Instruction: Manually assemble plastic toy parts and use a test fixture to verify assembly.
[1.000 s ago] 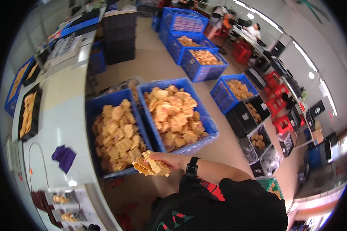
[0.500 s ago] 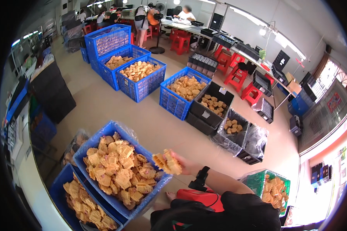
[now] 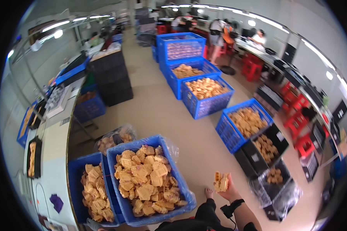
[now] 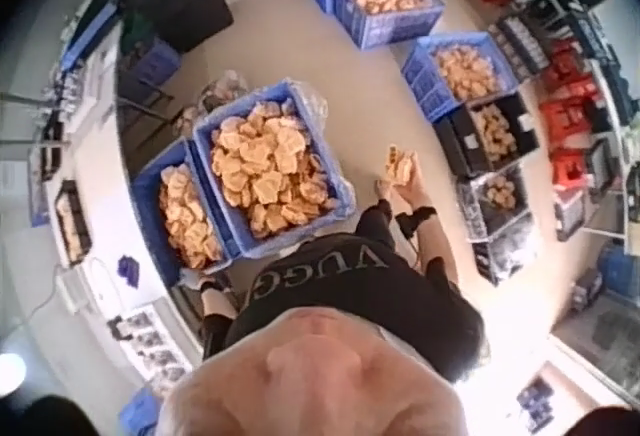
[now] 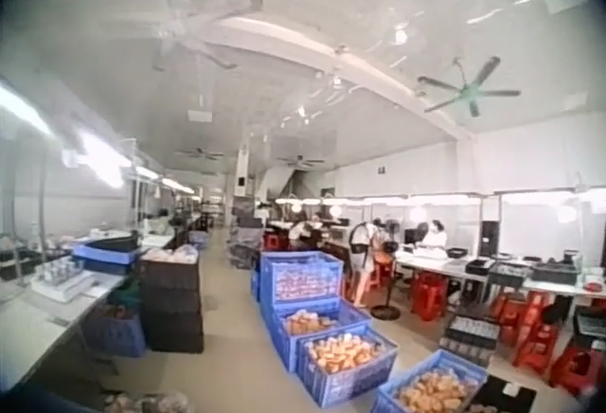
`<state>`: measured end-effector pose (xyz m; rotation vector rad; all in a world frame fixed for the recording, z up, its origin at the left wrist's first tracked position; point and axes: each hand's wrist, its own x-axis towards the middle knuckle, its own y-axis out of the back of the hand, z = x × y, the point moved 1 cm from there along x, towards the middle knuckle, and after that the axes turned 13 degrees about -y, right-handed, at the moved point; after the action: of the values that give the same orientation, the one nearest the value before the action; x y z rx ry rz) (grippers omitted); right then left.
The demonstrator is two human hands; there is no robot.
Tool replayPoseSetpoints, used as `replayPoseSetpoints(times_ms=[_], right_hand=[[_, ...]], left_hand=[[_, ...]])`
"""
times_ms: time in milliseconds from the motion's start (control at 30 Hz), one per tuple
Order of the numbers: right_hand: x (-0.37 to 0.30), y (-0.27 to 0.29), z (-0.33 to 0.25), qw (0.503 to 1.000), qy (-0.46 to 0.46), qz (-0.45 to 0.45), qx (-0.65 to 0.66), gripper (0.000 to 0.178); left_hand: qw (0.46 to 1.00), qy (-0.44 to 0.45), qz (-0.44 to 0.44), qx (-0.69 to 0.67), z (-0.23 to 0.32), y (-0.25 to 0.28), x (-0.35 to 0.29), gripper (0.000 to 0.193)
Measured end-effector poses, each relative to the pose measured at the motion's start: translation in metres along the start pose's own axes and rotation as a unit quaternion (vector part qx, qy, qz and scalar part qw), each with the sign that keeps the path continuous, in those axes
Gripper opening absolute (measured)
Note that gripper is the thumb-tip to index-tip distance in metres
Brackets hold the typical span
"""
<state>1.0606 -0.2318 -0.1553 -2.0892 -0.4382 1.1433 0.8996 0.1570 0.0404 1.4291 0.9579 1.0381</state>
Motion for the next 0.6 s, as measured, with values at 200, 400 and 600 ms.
replayPoseSetpoints(times_ms=[200, 400, 600], right_hand=[[0.096, 0.078, -0.134, 0.992, -0.041, 0.117, -0.015, 0.050], [0.139, 0.116, -0.375, 0.941, 0.128, 0.268, -0.162, 0.054], [0.208, 0.198, -0.580, 0.782, 0.408, 0.417, -0.218, 0.068]], left_hand=[[0.871, 0.028, -0.342, 0.353, -0.307, -0.233, -0.121, 0.041], [0.844, -0.010, -0.317, 0.432, -0.308, -0.249, -0.243, 0.040], [0.867, -0.073, -0.154, 0.469, -0.262, -0.227, -0.289, 0.039]])
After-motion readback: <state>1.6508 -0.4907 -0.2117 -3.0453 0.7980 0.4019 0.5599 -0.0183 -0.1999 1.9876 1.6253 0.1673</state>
